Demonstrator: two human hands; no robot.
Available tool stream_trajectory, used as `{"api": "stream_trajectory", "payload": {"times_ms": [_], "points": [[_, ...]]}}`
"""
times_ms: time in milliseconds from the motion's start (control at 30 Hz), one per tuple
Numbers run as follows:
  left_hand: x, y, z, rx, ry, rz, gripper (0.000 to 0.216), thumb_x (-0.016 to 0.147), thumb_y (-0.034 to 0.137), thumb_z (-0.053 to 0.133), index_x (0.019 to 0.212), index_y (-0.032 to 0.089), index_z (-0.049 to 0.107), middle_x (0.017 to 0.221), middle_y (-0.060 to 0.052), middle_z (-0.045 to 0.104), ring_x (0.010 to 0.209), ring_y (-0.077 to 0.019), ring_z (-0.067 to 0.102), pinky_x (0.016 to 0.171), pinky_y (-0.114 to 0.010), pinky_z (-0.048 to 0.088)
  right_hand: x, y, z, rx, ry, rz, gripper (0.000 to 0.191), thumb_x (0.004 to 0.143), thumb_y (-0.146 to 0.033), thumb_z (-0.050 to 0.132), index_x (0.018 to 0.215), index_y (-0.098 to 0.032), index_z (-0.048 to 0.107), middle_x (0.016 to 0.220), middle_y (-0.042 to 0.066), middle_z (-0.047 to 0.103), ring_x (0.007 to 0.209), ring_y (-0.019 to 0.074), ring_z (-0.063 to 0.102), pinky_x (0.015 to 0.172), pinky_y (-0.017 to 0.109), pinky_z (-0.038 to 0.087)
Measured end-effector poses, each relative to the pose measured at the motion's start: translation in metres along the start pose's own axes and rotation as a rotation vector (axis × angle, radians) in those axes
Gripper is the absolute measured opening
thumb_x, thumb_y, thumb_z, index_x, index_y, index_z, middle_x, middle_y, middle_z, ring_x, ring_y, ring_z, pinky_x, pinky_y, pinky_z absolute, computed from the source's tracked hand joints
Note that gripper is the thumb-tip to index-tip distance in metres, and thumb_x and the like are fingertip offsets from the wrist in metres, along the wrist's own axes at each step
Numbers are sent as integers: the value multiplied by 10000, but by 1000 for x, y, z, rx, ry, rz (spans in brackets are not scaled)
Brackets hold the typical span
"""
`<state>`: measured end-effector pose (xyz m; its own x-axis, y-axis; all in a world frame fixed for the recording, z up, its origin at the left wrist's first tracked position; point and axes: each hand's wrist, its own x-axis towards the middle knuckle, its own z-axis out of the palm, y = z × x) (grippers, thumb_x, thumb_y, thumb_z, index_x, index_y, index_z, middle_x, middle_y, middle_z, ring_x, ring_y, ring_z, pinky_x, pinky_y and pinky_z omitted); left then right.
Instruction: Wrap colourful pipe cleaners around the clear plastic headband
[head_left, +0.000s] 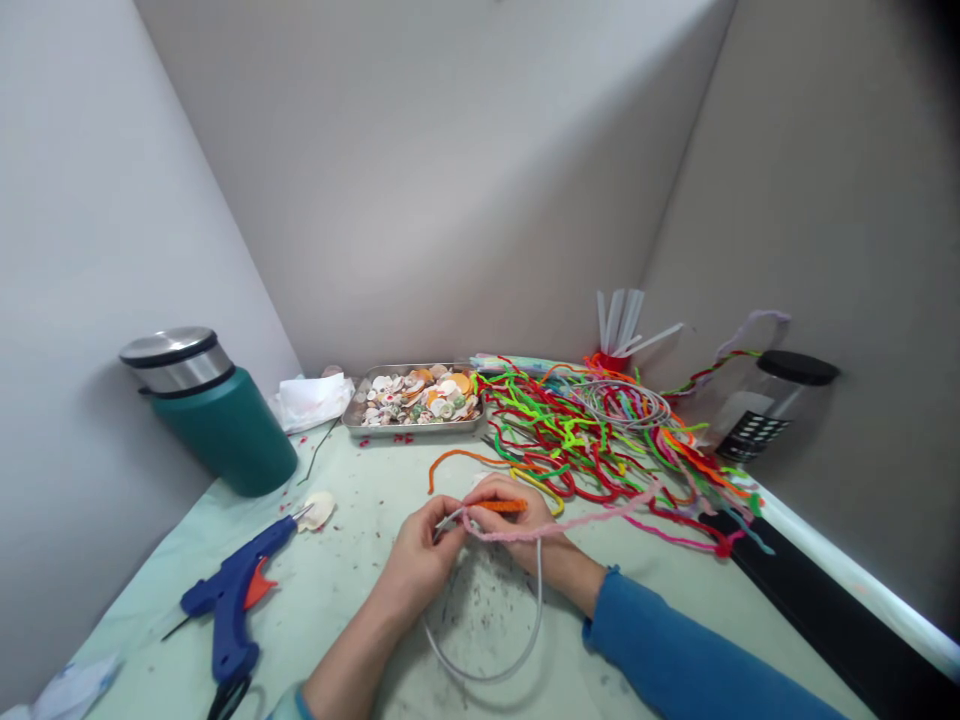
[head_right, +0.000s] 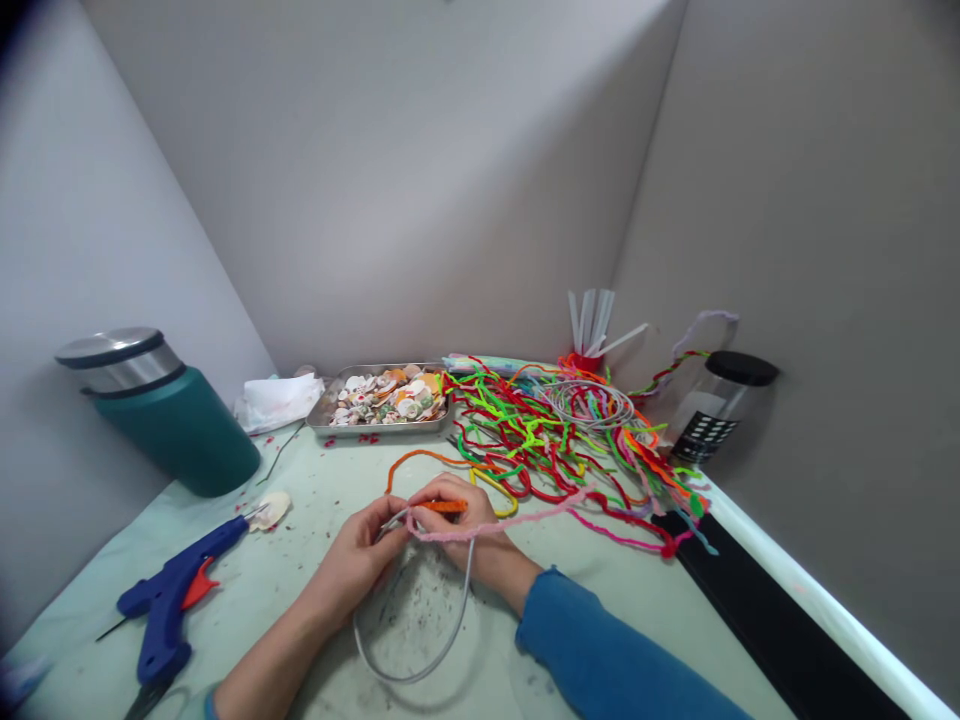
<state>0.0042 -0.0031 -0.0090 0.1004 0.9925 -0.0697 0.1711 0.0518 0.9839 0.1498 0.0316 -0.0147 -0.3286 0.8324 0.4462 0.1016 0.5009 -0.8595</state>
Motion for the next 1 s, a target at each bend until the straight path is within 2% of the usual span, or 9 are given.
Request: {"api": "stream_trajectory", "payload": {"times_ms": [100,233,433,600,767,900,1000], "points": [[1,-5,-1,180,60,112,193,739,335,557,788,148,568,612,35,528,476,-67,412,461,-171,323,0,-5,0,7,4,20,58,740,-167,600,738,-179,657,741,27,616,716,146,568,657,249,440],[1,-3,-1,325,99,192,180,765,312,519,780,147,589,681,0,585,587,-112,481,555,-197,361,1,-8,-1,30,1,14,68,735,-148,593,724,-170,657,724,26,611,704,143,563,636,243,438],[-1,3,-2,349,97,237,207,799,289,462,799,153,618,692,-7,597,634,-130,501,588,-203,360,2,-3,-2,57,7,49,55,741,-186,611,721,-170,659,743,31,623,721,150,572,657,252,446],[1,-1,-2,238,112,138,242,792,333,470,728,149,614,545,34,514,470,-86,401,471,-184,305,2,5,-3,56,-18,-24,75,757,-210,610,763,-177,676,747,35,622,735,156,575,675,262,450],[1,0,-3,101,59,-6,313,764,420,505,644,138,570,448,72,387,347,-43,265,369,-178,203,2,6,-3,43,-43,-38,86,771,-222,601,771,-175,673,755,34,614,748,153,571,686,258,442],[2,-2,-3,49,54,-43,385,770,486,478,591,148,525,384,87,296,314,-43,248,343,-176,165,1,6,-4,43,-43,4,111,783,-255,584,759,-174,655,747,27,605,738,148,557,677,253,435],[3,-4,-3,-8,60,-50,384,750,496,509,581,150,509,405,86,314,321,-36,259,336,-168,179,1,8,-3,93,-56,92,104,764,-256,597,778,-161,638,743,24,600,687,138,545,614,238,433]]}}
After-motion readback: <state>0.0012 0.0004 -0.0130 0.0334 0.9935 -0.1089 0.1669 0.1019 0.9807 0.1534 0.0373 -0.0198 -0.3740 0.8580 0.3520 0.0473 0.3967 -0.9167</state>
